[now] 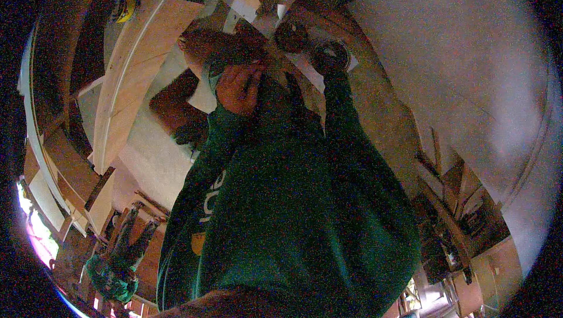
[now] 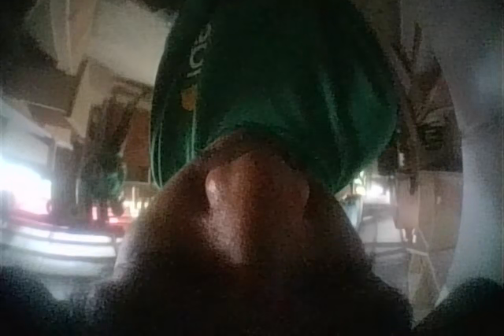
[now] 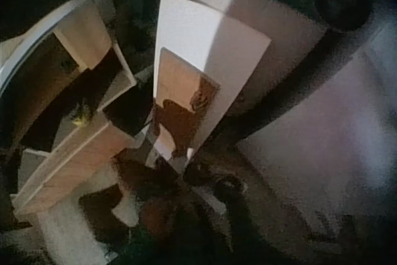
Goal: The person scoops pink putty from a container using a small stick, transfers it onto a metal putty knife, and applies it to a wooden cabinet surface. The person repeatedly scrapes the stick against the knife to load more putty and smooths the applied material on the cabinet.
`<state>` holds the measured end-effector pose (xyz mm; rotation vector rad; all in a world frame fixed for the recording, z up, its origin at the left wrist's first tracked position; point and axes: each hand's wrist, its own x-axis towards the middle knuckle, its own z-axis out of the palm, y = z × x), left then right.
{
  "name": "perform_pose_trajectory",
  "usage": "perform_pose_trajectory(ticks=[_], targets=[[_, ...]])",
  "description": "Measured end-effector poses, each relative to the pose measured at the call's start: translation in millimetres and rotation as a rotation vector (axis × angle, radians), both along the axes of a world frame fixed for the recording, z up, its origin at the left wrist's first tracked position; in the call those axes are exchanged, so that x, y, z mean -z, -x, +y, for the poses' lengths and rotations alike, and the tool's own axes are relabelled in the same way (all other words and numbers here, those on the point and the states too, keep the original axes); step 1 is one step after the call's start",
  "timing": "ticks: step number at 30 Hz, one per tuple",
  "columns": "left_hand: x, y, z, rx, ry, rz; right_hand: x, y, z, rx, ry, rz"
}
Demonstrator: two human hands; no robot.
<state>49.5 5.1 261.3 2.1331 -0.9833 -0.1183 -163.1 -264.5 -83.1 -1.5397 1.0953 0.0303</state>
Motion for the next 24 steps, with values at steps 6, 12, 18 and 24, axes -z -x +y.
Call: perform_pose_trajectory(ticks=[6, 12, 18, 24], targets=[[-6.8, -3.7, 1.3, 0.004, 0.027, 0.032, -2.5, -15.4, 0.1, -0.078, -0.015, 0.01], [-0.8, 2.3, 2.1, -0.021, 0.032, 0.008, -24.4, 27.7, -10.5, 0.173, -0.355, -0.201], [1.6, 2.9, 4.1, -0.047, 0.062, 0.011, -95.0, 55.0, -5.4, 0.438, -0.699, -0.432], [18.8, 7.1, 12.7, -0.057, 0.029, -0.03, -163.8, 21.0, 10.5, 0.504, -0.794, -0.602]])
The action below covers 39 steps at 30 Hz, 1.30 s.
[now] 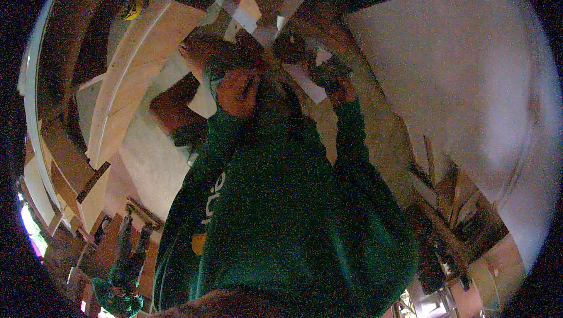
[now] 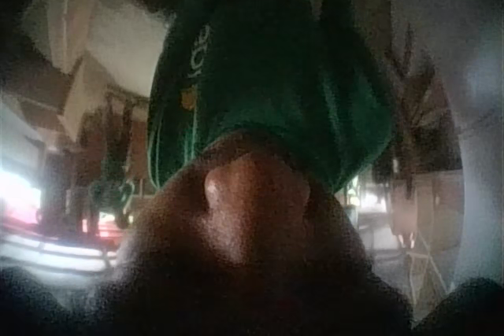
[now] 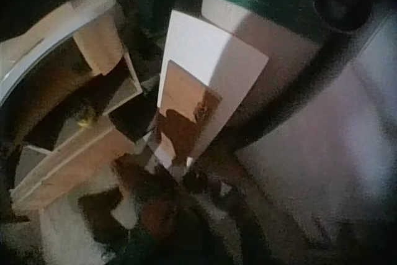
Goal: The person scoops pink putty from a container using a small stick, transfers it onto a metal putty knife, and applies it to a wooden cabinet surface. The person repeatedly scrapes the stick against the knife to load more putty and smooths the applied material on the cabinet.
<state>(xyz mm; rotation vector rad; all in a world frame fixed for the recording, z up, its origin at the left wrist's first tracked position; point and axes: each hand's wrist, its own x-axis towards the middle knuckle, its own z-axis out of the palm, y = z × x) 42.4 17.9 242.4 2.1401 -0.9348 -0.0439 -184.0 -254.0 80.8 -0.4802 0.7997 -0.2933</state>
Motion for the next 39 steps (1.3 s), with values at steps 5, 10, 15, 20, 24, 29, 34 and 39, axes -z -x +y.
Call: perform_pose_trajectory(ticks=[5, 10, 15, 20, 24, 29, 34, 39], targets=[[-11.2, 1.9, 0.2, -0.008, 0.025, -0.001, -84.6, -57.5, 13.9, -0.026, -0.052, -0.007], [6.3, 4.3, 7.9, -0.01, 0.092, 0.008, -132.1, -112.4, 43.3, 0.001, -0.381, -0.472], [-23.2, 6.8, 16.6, 0.041, 0.206, 0.212, -135.1, -145.5, 66.5, -0.189, -0.715, -0.61], [-35.5, 6.2, 32.2, -0.074, 0.352, 0.253, -151.5, -188.8, 155.3, -0.443, -0.414, -0.509], [-11.8, 0.0, 64.1, -0.254, 0.405, 0.583, -176.0, -209.7, 197.0, -0.532, -0.123, -0.292], [2.4, -28.9, 54.8, -0.452, 0.37, 0.584, -117.2, -221.0, 190.9, -0.752, 0.297, -0.192], [18.9, -60.1, 34.7, -0.552, 0.126, 0.435, -54.4, -218.0, 123.1, -0.932, 0.423, 0.218], [50.4, -59.8, 41.0, -0.401, 0.052, 0.632, 98.6, -184.9, 89.3, -0.877, 0.614, 0.585]])
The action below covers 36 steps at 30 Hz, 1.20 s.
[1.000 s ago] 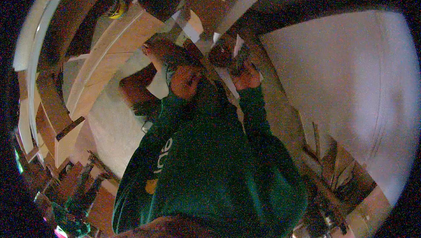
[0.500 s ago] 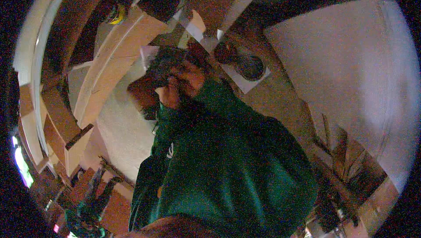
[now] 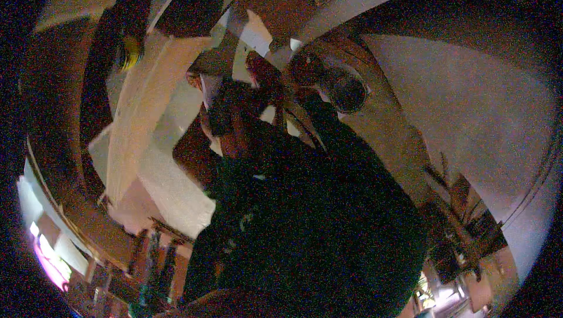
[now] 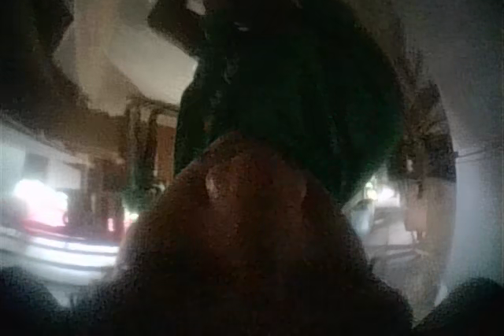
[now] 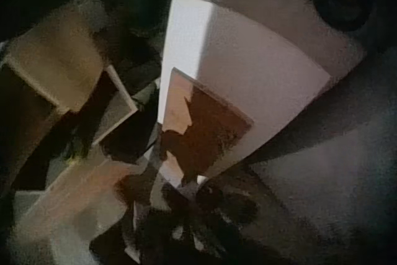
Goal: The person scoops pink putty from a container using a small stick, transfers it onto a metal putty knife, and applies it to a wooden cabinet surface. The person repeatedly scrapes the stick against the knife to load more putty and smooths the applied material on the cabinet.
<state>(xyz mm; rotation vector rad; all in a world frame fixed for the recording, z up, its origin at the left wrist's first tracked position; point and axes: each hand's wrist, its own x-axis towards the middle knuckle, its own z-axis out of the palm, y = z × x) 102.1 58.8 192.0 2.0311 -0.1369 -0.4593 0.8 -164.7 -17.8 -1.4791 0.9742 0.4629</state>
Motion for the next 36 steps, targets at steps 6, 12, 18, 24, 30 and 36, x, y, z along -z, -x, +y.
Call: perform_pose_trajectory(ticks=[6, 12, 18, 24, 30, 36], targets=[[-37.0, -26.7, -22.7, 0.066, 0.103, -0.086, 89.5, -12.6, -3.8, 0.078, 0.19, 0.127], [-39.6, -26.4, -14.2, 0.082, 0.076, -0.049, 129.4, -58.4, 2.4, 0.084, 0.282, 0.167], [-45.5, -25.9, -14.0, 0.09, 0.058, -0.047, 138.1, -62.7, -6.2, 0.076, 0.305, 0.178], [-41.9, -25.5, -15.6, 0.101, 0.045, -0.092, 135.2, -62.3, -0.4, 0.084, 0.291, 0.151], [-26.9, -24.4, -23.1, 0.086, 0.015, -0.199, 94.3, 10.7, 21.0, 0.134, 0.221, 0.089], [-20.2, -26.9, -30.0, 0.059, 0.041, -0.199, 66.2, 151.9, -10.0, 0.185, 0.214, 0.167]])
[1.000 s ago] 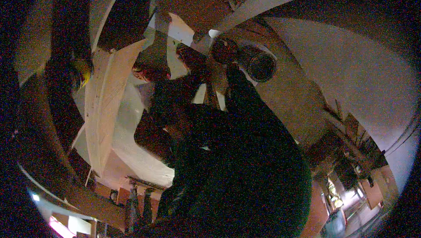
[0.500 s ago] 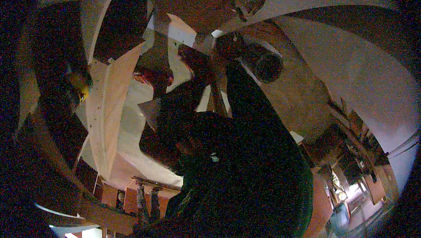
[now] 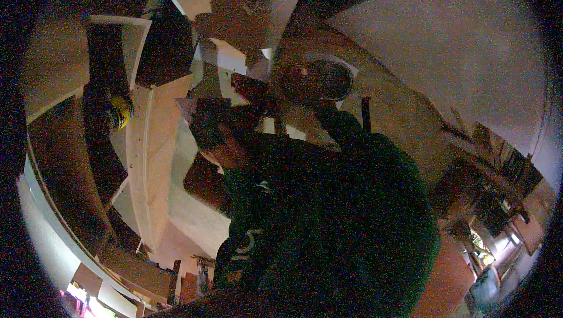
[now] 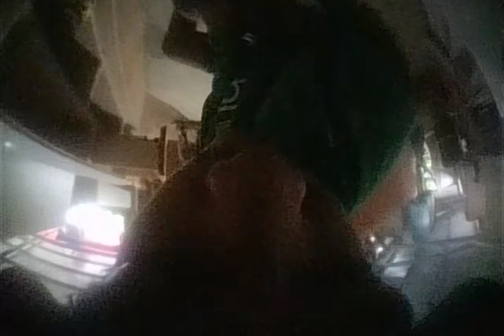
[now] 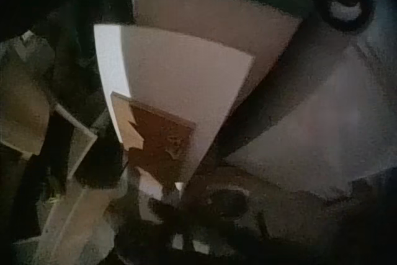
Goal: The person scoops pink putty from a container using a small stick, transfers it onto a metal putty knife, and applies it to a wooden cabinet surface. The person repeatedly scrapes the stick against the knife to load more putty and smooths the applied material on the cabinet.
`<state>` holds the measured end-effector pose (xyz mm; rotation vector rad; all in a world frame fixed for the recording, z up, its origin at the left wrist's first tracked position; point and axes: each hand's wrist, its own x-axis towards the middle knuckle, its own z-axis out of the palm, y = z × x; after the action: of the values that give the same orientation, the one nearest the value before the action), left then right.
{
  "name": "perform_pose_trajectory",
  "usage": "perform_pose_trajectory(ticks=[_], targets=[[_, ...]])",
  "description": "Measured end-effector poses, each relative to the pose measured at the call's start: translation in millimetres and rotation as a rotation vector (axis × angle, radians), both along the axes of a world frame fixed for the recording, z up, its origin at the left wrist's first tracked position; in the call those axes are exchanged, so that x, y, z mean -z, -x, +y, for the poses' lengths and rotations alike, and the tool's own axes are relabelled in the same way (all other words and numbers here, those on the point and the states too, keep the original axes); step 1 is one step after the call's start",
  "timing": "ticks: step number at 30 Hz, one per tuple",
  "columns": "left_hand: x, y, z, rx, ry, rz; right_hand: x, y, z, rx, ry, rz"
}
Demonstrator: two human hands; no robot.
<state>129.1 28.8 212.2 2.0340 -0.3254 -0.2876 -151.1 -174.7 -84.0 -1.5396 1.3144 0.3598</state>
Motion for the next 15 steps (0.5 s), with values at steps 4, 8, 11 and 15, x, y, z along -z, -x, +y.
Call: perform_pose_trajectory(ticks=[4, 8, 11, 15], targets=[[9.8, 0.6, 5.9, 0.045, -0.094, -0.156, -6.9, 51.5, -42.4, 0.032, 0.04, -0.004], [8.1, 4.8, 3.9, 0.005, -0.013, 0.147, -7.8, 61.5, -49.0, 0.086, 0.061, -0.06], [36.8, 3.1, 18.7, -0.052, -0.292, -0.085, -17.9, 54.7, -53.2, 0.063, 0.071, -0.095], [68.7, -7.1, 29.3, -0.193, -0.529, -0.631, -24.0, 64.7, -52.4, 0.039, 0.058, -0.114]])
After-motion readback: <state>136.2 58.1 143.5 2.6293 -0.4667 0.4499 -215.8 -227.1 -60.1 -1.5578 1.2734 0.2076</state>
